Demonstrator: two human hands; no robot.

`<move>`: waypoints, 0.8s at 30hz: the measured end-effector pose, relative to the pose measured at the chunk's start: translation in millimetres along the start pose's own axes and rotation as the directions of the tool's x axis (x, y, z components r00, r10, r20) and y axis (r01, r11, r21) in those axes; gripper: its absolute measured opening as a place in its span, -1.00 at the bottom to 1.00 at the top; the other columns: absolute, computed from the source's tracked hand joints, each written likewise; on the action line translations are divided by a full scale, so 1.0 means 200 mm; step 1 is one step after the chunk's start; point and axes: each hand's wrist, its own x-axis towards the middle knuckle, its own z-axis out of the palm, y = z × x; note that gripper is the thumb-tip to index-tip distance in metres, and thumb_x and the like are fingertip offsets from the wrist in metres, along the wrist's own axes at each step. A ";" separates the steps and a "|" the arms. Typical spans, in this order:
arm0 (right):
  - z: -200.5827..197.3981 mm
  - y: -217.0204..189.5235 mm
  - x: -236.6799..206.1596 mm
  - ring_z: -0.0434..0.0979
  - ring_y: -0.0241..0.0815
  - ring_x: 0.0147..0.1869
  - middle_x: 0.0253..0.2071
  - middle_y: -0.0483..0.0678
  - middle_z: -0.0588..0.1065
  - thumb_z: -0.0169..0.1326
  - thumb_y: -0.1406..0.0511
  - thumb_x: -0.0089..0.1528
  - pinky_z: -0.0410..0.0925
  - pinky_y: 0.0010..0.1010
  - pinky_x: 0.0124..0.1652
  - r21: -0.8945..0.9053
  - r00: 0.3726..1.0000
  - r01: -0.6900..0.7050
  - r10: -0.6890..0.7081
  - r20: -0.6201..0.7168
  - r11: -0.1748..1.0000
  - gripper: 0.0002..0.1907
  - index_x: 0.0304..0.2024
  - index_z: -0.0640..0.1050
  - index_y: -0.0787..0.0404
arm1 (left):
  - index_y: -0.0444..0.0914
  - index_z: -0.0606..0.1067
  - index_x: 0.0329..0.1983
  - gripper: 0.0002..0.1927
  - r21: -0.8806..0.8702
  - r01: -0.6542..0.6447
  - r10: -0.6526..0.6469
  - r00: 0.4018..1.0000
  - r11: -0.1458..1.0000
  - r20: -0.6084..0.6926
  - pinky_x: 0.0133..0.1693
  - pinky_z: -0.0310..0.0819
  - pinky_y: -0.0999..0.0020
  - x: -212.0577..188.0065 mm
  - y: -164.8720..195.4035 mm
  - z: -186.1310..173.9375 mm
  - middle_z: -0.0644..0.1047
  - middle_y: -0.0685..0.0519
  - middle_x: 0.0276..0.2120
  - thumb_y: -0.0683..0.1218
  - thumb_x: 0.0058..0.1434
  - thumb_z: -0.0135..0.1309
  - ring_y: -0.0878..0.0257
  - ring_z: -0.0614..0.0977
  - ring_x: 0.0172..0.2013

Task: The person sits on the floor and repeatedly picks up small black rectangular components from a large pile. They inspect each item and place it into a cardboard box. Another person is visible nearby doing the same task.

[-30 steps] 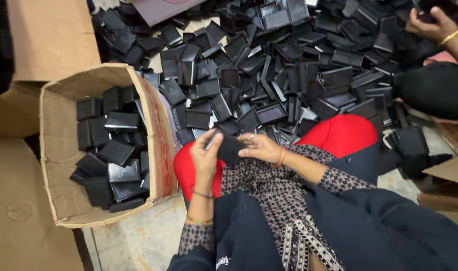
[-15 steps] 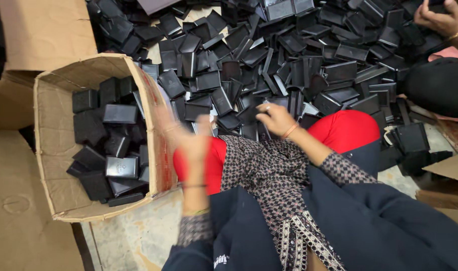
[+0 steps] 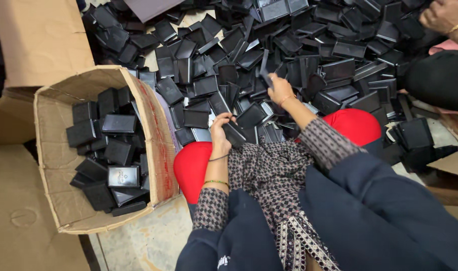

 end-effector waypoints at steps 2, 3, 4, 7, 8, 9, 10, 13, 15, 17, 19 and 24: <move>0.02 0.01 -0.07 0.62 0.19 -0.05 -0.14 0.15 0.56 0.20 0.36 0.23 0.45 -0.19 -0.03 0.158 0.995 -0.069 0.079 -0.061 0.985 -0.50 0.22 0.44 0.26 | -0.25 0.51 -0.10 -0.77 0.071 0.141 -0.136 0.989 0.988 -0.065 -0.29 0.56 0.21 0.01 0.00 -0.01 0.61 -0.07 -0.28 -0.05 0.24 0.09 0.11 0.63 -0.33; 0.02 0.00 -0.12 0.58 0.09 -0.07 -0.16 0.10 0.55 0.20 0.37 0.25 0.43 -0.22 -0.05 0.409 0.994 -0.103 0.108 0.013 0.907 -0.53 0.20 0.44 0.29 | -0.23 0.52 -0.10 -0.72 0.132 0.240 -0.228 0.968 0.962 -0.102 -0.29 0.53 0.23 0.01 0.00 -0.01 0.60 -0.06 -0.28 0.04 0.28 0.09 0.14 0.62 -0.34; 0.02 -0.02 -0.19 0.54 0.00 -0.09 -0.19 0.04 0.53 0.20 0.37 0.28 0.41 -0.26 -0.08 0.628 0.989 -0.149 0.117 0.092 0.764 -0.56 0.19 0.44 0.31 | -0.22 0.53 -0.10 -0.66 0.187 0.339 -0.316 0.938 0.922 -0.145 -0.29 0.51 0.26 0.01 -0.01 -0.01 0.60 -0.04 -0.28 0.14 0.32 0.09 0.17 0.61 -0.35; 0.06 -0.10 -0.42 0.46 -0.22 -0.13 -0.16 -0.04 0.51 0.17 0.40 0.32 0.34 -0.33 -0.15 0.827 0.915 -0.399 0.107 0.390 0.397 -0.60 0.20 0.46 0.31 | -0.28 0.57 0.01 -0.61 0.159 0.263 -0.285 0.949 0.952 0.138 -0.07 0.56 0.44 0.01 -0.03 -0.03 0.64 0.07 -0.09 0.08 0.27 0.17 0.35 0.68 -0.18; 0.08 -0.13 -0.47 0.48 -0.20 -0.03 -0.08 -0.02 0.51 0.17 0.38 0.32 0.37 -0.32 -0.07 0.830 0.953 -0.286 0.056 0.296 0.478 -0.58 0.20 0.41 0.32 | -0.30 0.55 0.00 -0.61 0.199 0.208 -0.235 0.965 0.958 0.119 -0.08 0.54 0.41 0.01 -0.04 -0.04 0.63 0.04 -0.09 0.07 0.28 0.20 0.33 0.66 -0.18; 0.10 -0.16 -0.51 0.50 -0.19 0.06 0.00 0.00 0.50 0.18 0.37 0.32 0.39 -0.31 0.01 0.819 0.979 -0.166 -0.007 0.203 0.549 -0.56 0.20 0.36 0.33 | -0.33 0.54 0.00 -0.61 0.239 0.153 -0.181 0.978 0.959 0.103 -0.09 0.52 0.37 0.01 -0.05 -0.05 0.61 0.01 -0.09 0.05 0.28 0.23 0.31 0.64 -0.19; 0.11 -0.19 -0.53 0.52 -0.18 0.15 0.08 0.02 0.50 0.19 0.35 0.31 0.42 -0.30 0.09 0.793 0.990 -0.042 -0.081 0.114 0.608 -0.53 0.20 0.31 0.33 | -0.36 0.52 0.00 -0.60 0.279 0.097 -0.125 0.988 0.955 0.086 -0.10 0.50 0.34 0.01 -0.06 -0.06 0.60 -0.02 -0.09 0.03 0.29 0.27 0.29 0.62 -0.19; 0.14 -0.24 -0.54 0.55 0.11 0.12 0.02 0.33 0.48 0.42 0.22 0.03 0.36 -0.21 0.05 0.197 0.971 0.231 -0.214 -0.103 0.953 -0.23 0.15 0.38 0.48 | -0.46 0.58 0.02 -0.54 0.396 -0.061 0.030 0.996 0.916 0.086 -0.09 0.44 0.33 0.00 -0.07 -0.08 0.59 -0.09 -0.08 0.07 0.38 0.24 0.26 0.57 -0.16; 0.15 -0.26 -0.53 0.56 -0.05 0.14 0.04 0.19 0.52 0.40 0.25 0.06 0.38 -0.29 0.10 0.316 0.997 0.020 -0.042 0.066 0.948 -0.30 0.15 0.43 0.42 | -0.38 0.55 0.09 -0.47 0.306 -0.166 0.163 0.986 0.938 0.034 0.00 0.43 0.43 -0.01 -0.07 -0.10 0.59 0.03 -0.01 0.18 0.40 0.06 0.35 0.57 -0.06; 0.18 -0.28 -0.53 0.55 -0.16 0.17 0.09 0.11 0.54 0.36 0.26 0.11 0.38 -0.36 0.15 0.507 0.978 -0.125 0.018 0.210 0.853 -0.36 0.18 0.46 0.39 | -0.33 0.52 0.13 -0.39 0.227 -0.221 0.239 0.970 0.948 -0.055 0.02 0.46 0.48 -0.02 -0.07 -0.11 0.59 0.07 -0.02 0.28 0.42 -0.10 0.38 0.59 -0.03; 0.22 -0.29 -0.56 0.52 -0.21 0.23 0.17 0.08 0.53 0.28 0.27 0.20 0.36 -0.40 0.19 0.743 0.952 -0.221 -0.025 0.305 0.632 -0.40 0.24 0.45 0.37 | -0.33 0.49 0.12 -0.30 0.154 -0.217 0.242 0.955 0.964 -0.171 -0.01 0.51 0.48 -0.04 -0.06 -0.11 0.60 0.05 -0.09 0.35 0.41 -0.23 0.35 0.62 -0.08; 0.26 -0.34 -0.65 0.54 -0.28 0.10 0.10 0.06 0.56 0.29 0.29 0.21 0.43 -0.39 0.06 0.770 0.943 -0.150 -0.144 0.300 0.620 -0.40 0.27 0.46 0.34 | -0.41 0.47 0.12 -0.26 0.039 -0.171 0.173 0.982 0.985 -0.070 -0.14 0.51 0.36 -0.10 -0.03 -0.08 0.56 -0.02 -0.21 0.36 0.42 -0.21 0.22 0.59 -0.21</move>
